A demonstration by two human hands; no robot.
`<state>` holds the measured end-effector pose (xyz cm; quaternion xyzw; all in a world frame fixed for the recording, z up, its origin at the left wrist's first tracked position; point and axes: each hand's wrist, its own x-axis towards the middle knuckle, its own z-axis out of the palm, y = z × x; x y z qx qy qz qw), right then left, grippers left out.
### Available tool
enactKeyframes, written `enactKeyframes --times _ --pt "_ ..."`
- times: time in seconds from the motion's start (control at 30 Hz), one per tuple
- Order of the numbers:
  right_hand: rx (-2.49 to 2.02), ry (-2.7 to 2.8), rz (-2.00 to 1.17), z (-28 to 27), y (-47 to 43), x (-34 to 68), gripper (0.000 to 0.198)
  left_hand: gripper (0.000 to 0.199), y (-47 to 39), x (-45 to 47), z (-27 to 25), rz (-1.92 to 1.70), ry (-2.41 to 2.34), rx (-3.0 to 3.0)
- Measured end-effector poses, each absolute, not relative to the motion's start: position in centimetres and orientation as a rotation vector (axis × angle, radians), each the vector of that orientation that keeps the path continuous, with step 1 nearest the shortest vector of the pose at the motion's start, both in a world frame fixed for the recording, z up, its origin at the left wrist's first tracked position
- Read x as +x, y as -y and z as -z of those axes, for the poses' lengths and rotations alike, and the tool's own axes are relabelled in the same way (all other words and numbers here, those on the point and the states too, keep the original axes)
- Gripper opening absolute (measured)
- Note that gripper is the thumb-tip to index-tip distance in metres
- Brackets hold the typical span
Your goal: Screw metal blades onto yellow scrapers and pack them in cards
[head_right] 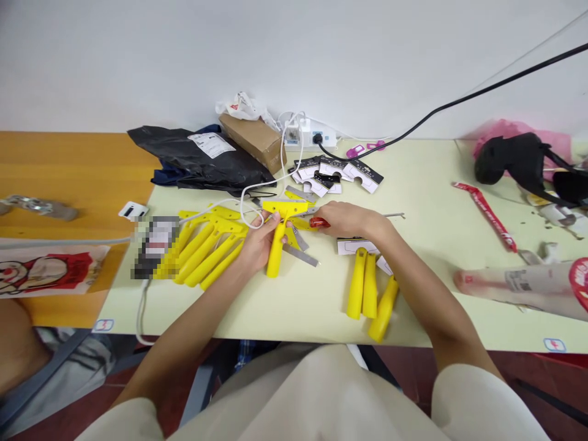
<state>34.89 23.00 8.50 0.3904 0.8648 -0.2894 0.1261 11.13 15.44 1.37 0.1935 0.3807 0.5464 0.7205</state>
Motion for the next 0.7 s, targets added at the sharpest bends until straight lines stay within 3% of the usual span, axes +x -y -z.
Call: enactKeyframes --times 0.3,0.5,0.7 --pt "1.235 -2.647 0.812 -12.9 -21.5 35.8 0.010 0.050 -15.4 11.2 -1.6 -1.205 -0.798 0.481" --pt "1.311 -2.940 0.762 -16.2 -20.8 34.5 0.014 0.059 -15.5 11.5 -1.6 -1.192 -0.808 0.523" --pt "1.346 -2.931 0.744 -16.1 -21.4 32.5 0.014 0.055 -15.6 11.4 -0.8 -1.202 -0.821 0.581"
